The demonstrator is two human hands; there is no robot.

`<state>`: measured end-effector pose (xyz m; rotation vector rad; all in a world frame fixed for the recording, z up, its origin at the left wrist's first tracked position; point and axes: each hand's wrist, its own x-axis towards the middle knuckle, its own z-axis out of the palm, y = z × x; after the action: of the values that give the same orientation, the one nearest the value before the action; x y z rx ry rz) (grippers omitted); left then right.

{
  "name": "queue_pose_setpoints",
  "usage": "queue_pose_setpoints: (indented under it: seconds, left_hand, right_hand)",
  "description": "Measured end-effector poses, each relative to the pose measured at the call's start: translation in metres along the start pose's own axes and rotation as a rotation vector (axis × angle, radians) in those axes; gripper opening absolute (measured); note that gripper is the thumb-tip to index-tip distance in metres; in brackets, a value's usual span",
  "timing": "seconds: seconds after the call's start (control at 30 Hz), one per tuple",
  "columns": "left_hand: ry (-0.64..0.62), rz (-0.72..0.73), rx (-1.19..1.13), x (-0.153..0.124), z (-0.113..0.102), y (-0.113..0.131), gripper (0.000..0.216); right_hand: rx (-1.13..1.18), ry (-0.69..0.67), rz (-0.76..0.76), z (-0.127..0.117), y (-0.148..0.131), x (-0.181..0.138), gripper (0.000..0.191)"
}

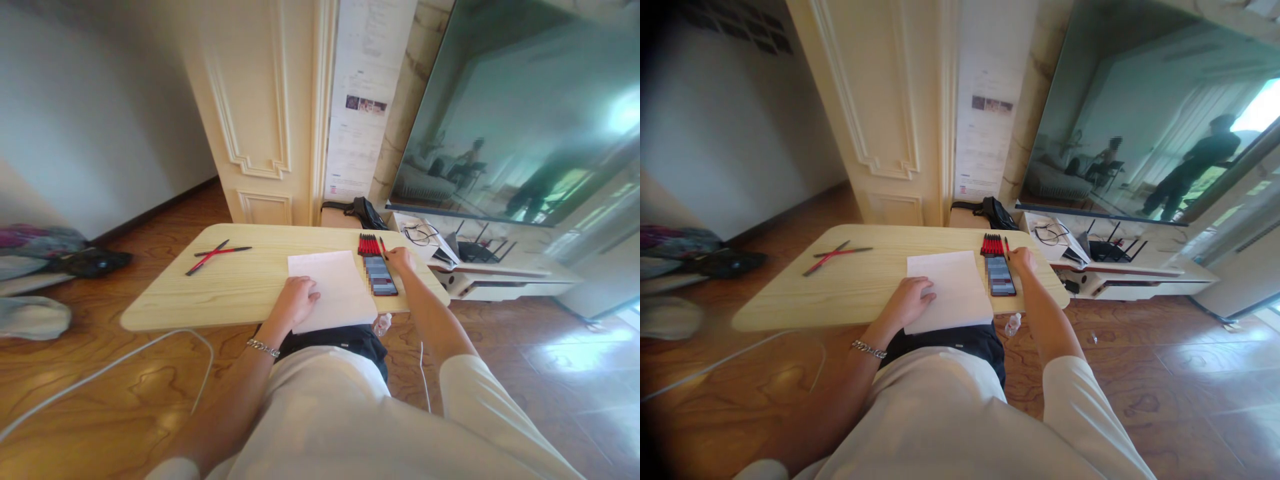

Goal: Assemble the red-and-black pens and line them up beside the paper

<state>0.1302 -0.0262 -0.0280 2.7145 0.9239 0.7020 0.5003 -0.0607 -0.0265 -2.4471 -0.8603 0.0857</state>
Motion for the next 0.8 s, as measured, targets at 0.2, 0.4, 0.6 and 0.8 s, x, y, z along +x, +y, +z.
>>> queue_pose_setpoints:
  seconds: [0.2,0.4,0.6,0.8]
  left_hand:
    - [-0.011,0.015,-0.013,0.001,-0.003,-0.001,0.018]
    - [-0.025,0.019,-0.018,0.0,-0.007,-0.003,0.017]
    - [-0.002,0.013,-0.02,0.0,-0.008,-0.005,0.021]
    - [0.021,-0.024,-0.007,0.005,-0.021,-0.017,0.027]
  right_hand:
    - [-0.028,-0.007,-0.035,0.001,-0.003,-0.003,0.037]
    - [-0.032,-0.008,-0.047,0.003,-0.002,-0.002,0.037]
    - [-0.044,-0.013,-0.061,0.002,-0.005,-0.003,0.037]
    - [-0.036,-0.022,-0.04,0.0,-0.009,-0.005,0.039]
